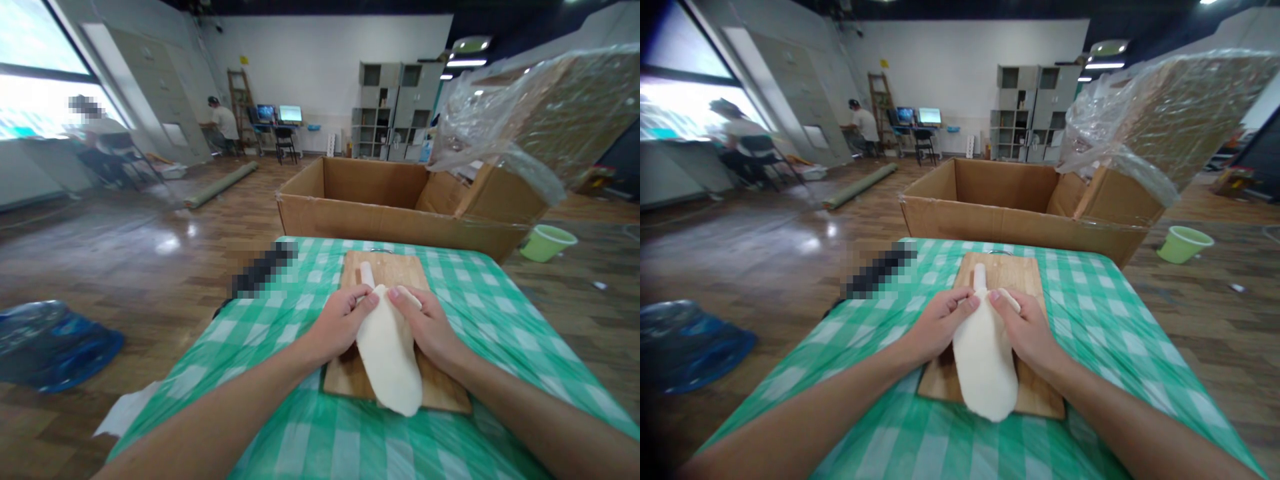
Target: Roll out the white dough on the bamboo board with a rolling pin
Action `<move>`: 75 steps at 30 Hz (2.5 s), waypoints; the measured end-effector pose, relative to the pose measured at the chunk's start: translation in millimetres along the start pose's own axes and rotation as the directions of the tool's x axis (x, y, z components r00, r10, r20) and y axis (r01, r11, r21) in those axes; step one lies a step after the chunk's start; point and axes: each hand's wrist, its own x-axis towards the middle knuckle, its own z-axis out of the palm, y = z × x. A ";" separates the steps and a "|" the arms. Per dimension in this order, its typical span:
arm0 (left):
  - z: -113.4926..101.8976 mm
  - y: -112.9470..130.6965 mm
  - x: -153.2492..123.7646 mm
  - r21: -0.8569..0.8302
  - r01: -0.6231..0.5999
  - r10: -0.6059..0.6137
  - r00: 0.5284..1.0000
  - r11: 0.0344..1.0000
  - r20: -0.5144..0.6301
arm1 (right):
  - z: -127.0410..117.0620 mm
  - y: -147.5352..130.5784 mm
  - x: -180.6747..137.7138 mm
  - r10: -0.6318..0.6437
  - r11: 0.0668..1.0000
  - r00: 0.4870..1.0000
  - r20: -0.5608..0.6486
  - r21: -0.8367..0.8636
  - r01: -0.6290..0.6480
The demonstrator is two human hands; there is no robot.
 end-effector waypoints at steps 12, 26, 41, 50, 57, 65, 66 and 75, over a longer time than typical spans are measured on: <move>-0.1 5.6 -1.0 0.114 -0.029 0.027 1.000 0.993 0.016 | -5.3 -17.8 1.1 -0.221 0.929 0.975 -0.011 -0.307 0.207; 2.8 6.9 -4.5 0.159 -0.052 0.059 0.998 0.986 -0.036 | -5.9 -13.7 -0.6 -0.215 0.893 0.976 0.034 -0.398 0.211; -1.5 6.6 -3.9 0.160 -0.066 0.066 0.998 0.985 0.011 | -8.8 -5.8 1.0 -0.174 0.933 0.977 0.121 -0.297 0.203; -1.5 6.6 -1.3 0.041 0.003 -0.005 0.999 0.999 0.036 | -9.8 -4.5 2.2 -0.237 0.926 0.970 0.048 -0.289 0.241; -7.4 0.3 1.8 -0.026 0.056 -0.054 0.996 0.998 0.071 | -11.2 -4.5 5.1 -0.082 0.979 0.993 0.090 -0.178 0.097; -7.2 -2.0 1.9 0.079 0.002 -0.004 1.000 0.997 0.029 | -9.8 -10.0 3.3 -0.157 0.947 0.974 0.164 -0.254 0.196; -6.9 -0.9 2.0 0.075 0.007 -0.008 1.000 0.997 0.019 | -9.5 -9.5 2.4 -0.154 0.951 0.977 0.150 -0.247 0.188; -8.0 5.1 1.5 -0.067 0.141 -0.136 0.988 0.988 0.069 | -8.8 -6.0 5.1 0.007 0.999 0.999 0.053 -0.039 -0.005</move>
